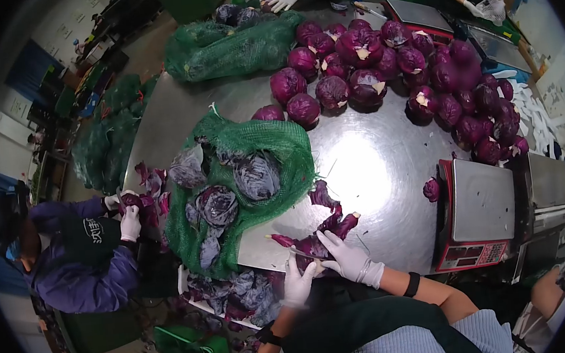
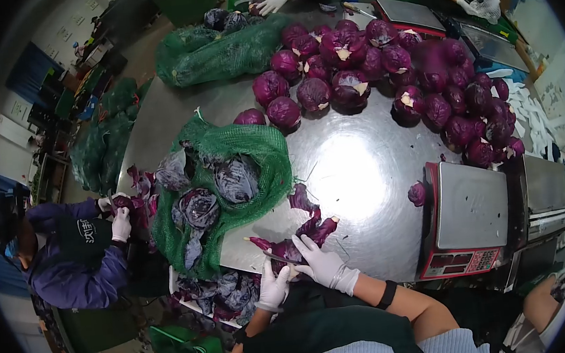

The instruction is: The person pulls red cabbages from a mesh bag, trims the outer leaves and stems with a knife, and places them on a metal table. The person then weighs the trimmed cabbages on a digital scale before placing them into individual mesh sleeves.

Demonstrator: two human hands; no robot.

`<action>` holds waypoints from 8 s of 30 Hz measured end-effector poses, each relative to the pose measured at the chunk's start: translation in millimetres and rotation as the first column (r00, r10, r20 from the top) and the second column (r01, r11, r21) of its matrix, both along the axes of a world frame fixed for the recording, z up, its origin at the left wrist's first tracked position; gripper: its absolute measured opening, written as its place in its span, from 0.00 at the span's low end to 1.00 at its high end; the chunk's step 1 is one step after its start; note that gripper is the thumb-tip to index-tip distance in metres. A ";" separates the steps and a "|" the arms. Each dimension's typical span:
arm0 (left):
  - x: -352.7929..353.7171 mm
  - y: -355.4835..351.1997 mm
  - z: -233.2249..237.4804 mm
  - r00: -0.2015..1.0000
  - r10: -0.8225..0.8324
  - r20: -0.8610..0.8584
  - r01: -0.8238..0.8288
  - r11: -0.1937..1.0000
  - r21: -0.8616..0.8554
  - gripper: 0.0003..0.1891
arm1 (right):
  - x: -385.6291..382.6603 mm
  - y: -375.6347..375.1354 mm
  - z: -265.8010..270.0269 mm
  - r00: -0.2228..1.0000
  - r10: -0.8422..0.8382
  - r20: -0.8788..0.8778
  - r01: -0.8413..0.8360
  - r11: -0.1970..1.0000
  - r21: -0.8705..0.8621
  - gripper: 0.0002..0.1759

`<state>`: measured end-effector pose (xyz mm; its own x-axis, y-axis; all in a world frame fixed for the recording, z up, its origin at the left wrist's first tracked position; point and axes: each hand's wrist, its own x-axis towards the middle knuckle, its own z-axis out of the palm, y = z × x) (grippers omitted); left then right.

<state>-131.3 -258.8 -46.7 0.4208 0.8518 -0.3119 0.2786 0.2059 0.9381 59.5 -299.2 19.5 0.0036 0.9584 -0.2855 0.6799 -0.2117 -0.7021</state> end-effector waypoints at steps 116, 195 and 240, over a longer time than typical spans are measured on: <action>79.0 29.1 58.4 0.911 -0.079 -0.405 0.234 0.907 0.349 0.41 | 33.5 -1.2 -9.4 0.934 -0.296 0.198 0.237 0.932 0.274 0.23; -41.6 3.5 20.4 0.946 0.071 0.315 0.007 0.971 -0.241 0.35 | -3.6 -16.7 -30.7 0.982 0.080 -0.174 -0.038 0.972 0.233 0.11; 148.2 69.2 89.9 0.767 -0.157 0.622 0.561 0.633 -0.533 0.43 | 128.4 -49.0 3.7 0.496 -0.441 -0.748 0.642 0.766 -0.026 0.31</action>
